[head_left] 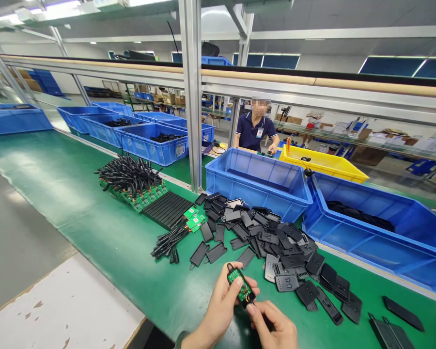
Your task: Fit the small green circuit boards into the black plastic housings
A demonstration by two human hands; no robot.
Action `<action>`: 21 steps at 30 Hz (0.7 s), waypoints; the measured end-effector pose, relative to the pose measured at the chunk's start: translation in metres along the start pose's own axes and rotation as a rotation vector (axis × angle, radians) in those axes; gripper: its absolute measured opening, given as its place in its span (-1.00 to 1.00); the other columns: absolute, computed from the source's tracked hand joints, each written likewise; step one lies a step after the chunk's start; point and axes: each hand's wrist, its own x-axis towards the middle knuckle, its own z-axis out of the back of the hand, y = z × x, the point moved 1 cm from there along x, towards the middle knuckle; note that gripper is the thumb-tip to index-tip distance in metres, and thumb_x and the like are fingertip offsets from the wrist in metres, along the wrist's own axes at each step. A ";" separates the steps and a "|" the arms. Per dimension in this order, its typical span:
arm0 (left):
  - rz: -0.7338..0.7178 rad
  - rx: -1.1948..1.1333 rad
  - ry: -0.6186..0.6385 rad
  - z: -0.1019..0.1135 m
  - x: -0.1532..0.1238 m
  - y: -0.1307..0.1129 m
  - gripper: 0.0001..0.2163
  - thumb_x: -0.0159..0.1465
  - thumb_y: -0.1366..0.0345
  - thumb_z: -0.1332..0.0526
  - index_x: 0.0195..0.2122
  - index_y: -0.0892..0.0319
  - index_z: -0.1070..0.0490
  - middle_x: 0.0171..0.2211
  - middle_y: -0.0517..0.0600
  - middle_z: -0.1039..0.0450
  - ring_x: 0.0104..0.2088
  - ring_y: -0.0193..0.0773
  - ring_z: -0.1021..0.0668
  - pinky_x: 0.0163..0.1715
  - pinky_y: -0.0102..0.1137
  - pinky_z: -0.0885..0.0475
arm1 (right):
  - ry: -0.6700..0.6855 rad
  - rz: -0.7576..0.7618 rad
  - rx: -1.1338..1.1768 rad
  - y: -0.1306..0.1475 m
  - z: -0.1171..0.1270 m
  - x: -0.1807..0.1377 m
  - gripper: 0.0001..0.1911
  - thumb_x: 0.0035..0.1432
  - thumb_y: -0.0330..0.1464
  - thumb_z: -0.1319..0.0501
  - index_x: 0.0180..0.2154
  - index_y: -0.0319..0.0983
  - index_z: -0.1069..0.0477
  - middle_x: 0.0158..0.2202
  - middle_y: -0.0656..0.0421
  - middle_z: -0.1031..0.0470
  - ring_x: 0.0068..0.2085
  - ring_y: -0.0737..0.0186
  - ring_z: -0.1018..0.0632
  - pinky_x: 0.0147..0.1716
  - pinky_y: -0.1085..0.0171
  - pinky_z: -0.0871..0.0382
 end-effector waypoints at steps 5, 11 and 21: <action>0.005 -0.019 -0.017 0.000 -0.001 -0.001 -0.61 0.28 0.10 -0.15 0.03 0.14 -0.09 -0.19 0.14 -0.50 -0.15 -0.08 -0.56 -0.17 -0.24 -0.42 | 0.082 -0.198 0.171 -0.009 -0.005 0.002 -0.50 0.01 0.03 -0.24 -0.61 -0.27 -0.47 -0.66 0.22 -0.35 -0.63 0.36 -0.33 -0.60 0.39 -0.16; -0.044 0.067 -0.018 -0.003 -0.002 -0.001 -0.58 0.24 0.11 -0.21 0.04 0.12 -0.13 -0.18 0.11 -0.49 -0.14 -0.14 -0.53 -0.08 -0.25 -0.38 | 0.154 -0.257 0.249 -0.015 -0.005 0.003 -0.47 -0.01 0.06 -0.23 -0.58 -0.31 -0.50 -0.64 0.20 -0.33 -0.62 0.37 -0.29 -0.60 0.38 -0.13; 0.074 0.139 0.282 0.010 0.004 -0.021 -0.48 0.14 0.16 -0.34 0.08 0.11 -0.21 -0.26 0.00 -0.43 -0.28 -0.30 -0.51 -0.28 -0.42 -0.37 | -0.076 -0.270 0.391 0.012 0.015 0.005 -0.48 -0.14 0.01 -0.36 -0.26 -0.26 -0.49 -0.66 0.35 -0.11 -0.62 0.41 -0.16 -0.63 0.40 -0.08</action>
